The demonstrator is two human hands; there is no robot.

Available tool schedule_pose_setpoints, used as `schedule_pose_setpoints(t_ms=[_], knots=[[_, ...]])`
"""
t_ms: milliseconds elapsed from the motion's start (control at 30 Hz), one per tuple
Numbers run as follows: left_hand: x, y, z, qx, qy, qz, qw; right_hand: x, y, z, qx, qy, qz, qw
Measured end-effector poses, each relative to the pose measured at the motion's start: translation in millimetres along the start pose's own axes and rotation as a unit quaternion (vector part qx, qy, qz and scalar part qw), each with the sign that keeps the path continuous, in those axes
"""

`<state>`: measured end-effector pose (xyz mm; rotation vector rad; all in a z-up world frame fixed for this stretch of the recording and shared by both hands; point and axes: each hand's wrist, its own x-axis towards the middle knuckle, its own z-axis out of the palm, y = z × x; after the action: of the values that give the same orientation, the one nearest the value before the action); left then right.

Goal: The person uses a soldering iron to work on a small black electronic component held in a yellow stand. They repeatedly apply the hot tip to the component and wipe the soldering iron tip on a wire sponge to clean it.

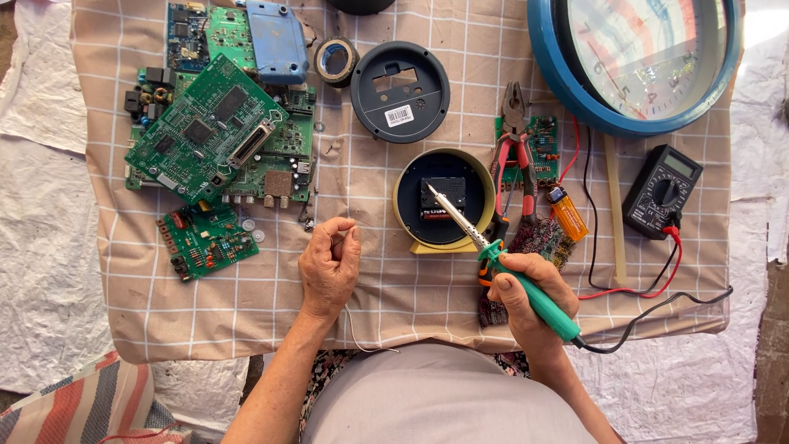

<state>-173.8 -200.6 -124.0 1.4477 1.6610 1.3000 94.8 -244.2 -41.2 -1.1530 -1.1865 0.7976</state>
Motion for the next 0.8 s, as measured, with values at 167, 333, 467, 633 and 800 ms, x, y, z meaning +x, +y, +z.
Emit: schedule_pose_setpoints(t_ms=[167, 333, 467, 633, 800], knots=[[-0.5, 1.1, -2.0, 0.008, 0.006, 0.000, 1.000, 3.3, -1.4, 1.7, -0.015, -0.003, -0.007, 1.000], [-0.5, 4.1, -0.3, 0.019, 0.003, 0.006, 1.000, 4.0, -5.0, 3.6, -0.025, 0.013, -0.017, 0.999], [-1.5, -0.1, 0.3, 0.019, 0.007, -0.007, 1.000, 2.4, -3.5, 3.7, -0.010, 0.012, 0.001, 1.000], [-0.8, -1.1, 0.3, 0.013, 0.011, -0.016, 1.000, 4.0, -2.1, 2.3, -0.011, 0.006, 0.015, 1.000], [-1.5, -0.2, -0.3, 0.023, 0.010, -0.023, 0.999, 5.2, -5.6, 2.6, -0.024, 0.006, 0.029, 0.999]])
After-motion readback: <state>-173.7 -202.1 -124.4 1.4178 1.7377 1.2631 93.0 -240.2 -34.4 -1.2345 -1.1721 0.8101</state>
